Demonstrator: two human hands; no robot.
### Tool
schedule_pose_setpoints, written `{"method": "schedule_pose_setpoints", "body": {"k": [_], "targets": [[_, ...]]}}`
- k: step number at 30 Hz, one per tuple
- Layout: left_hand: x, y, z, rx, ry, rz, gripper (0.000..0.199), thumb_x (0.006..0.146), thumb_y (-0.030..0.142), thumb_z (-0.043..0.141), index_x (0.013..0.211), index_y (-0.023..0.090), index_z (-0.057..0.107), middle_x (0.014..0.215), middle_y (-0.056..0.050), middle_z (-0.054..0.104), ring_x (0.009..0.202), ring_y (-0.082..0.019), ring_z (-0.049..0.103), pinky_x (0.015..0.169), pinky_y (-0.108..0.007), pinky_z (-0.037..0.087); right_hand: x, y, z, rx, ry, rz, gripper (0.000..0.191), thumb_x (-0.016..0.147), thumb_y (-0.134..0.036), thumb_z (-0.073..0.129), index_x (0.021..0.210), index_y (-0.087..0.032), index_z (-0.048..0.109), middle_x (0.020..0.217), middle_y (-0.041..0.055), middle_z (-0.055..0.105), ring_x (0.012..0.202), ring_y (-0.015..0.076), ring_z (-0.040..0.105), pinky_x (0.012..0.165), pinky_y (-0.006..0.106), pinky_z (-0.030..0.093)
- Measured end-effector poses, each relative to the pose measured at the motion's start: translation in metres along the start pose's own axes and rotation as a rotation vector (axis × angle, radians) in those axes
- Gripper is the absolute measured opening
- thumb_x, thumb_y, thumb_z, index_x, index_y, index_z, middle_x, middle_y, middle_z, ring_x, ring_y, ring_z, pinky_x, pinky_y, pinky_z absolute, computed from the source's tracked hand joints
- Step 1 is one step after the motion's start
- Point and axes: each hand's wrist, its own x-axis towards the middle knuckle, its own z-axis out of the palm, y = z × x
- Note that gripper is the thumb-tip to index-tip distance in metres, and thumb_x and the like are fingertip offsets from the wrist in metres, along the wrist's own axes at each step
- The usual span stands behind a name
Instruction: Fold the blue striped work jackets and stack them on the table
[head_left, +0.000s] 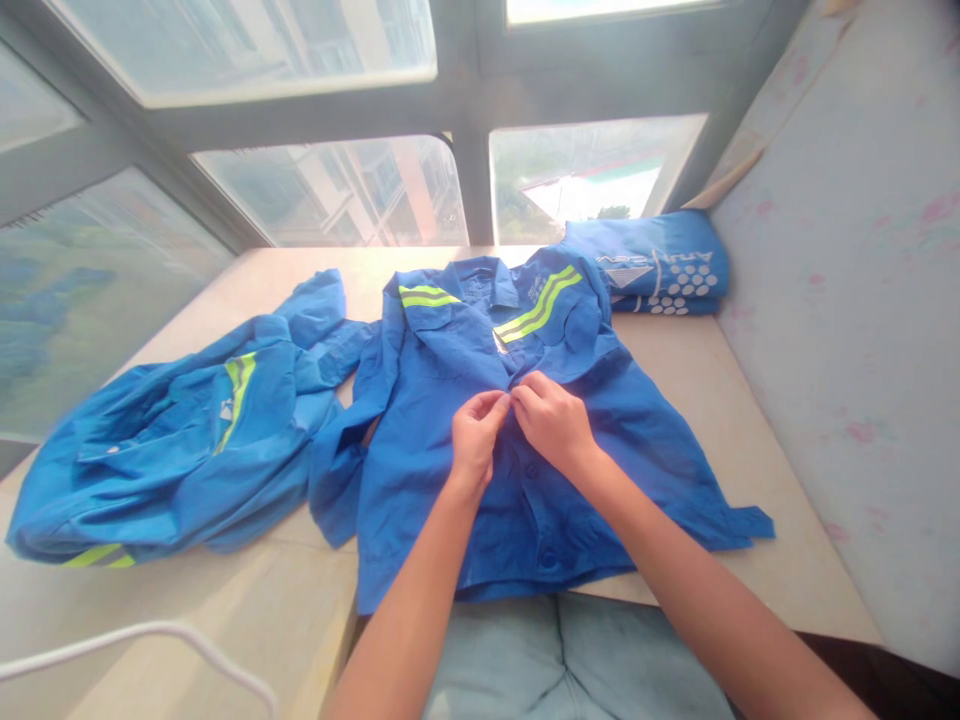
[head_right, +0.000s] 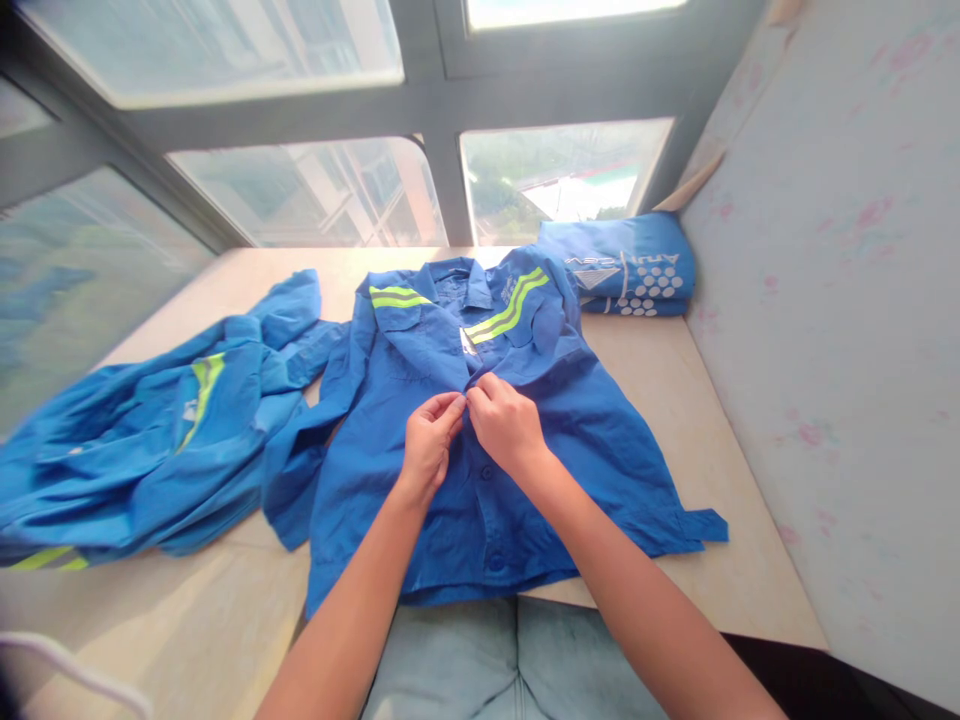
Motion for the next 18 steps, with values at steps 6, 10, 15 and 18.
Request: {"method": "schedule_pose_setpoints", "body": {"k": [6,10,15,18], "targets": [[-0.001,-0.001,0.000,-0.116,0.036,-0.120,0.036,0.057,0.032,0.089,0.083,0.015,0.071,0.074,0.000,0.068,0.067,-0.009,0.059,0.064,-0.021,0.046,-0.008,0.005,0.004,0.018,0.087,-0.073,0.031,0.098,-0.019,0.048,0.073,-0.023,0.066,0.087,0.0037,0.068,0.078,0.0156,0.055,0.067,0.028,0.037],[-0.003,-0.001,0.000,-0.114,0.045,-0.155,0.037,0.056,0.033,0.089,0.082,0.014,0.070,0.072,0.001,0.066,0.065,-0.009,0.058,0.061,-0.020,0.045,-0.012,0.006,0.006,0.035,0.099,-0.073,0.032,0.098,-0.020,0.047,0.072,-0.023,0.066,0.086,0.0031,0.068,0.076,0.0151,0.055,0.069,0.028,0.038],[-0.003,0.000,0.001,-0.113,0.071,-0.168,0.036,0.055,0.031,0.089,0.079,0.014,0.068,0.067,0.003,0.063,0.061,-0.007,0.055,0.059,-0.019,0.043,-0.016,0.007,0.012,0.069,0.136,-0.067,0.031,0.098,-0.020,0.048,0.076,-0.025,0.069,0.089,0.0021,0.070,0.079,0.0149,0.058,0.073,0.027,0.040],[-0.002,-0.001,0.000,-0.147,0.070,-0.179,0.037,0.055,0.030,0.089,0.079,0.014,0.067,0.068,0.003,0.064,0.061,-0.007,0.056,0.061,-0.019,0.045,-0.017,0.007,0.015,0.138,0.167,-0.054,0.030,0.097,-0.019,0.049,0.078,-0.026,0.070,0.091,0.0012,0.071,0.082,0.0148,0.060,0.076,0.027,0.042]]}}
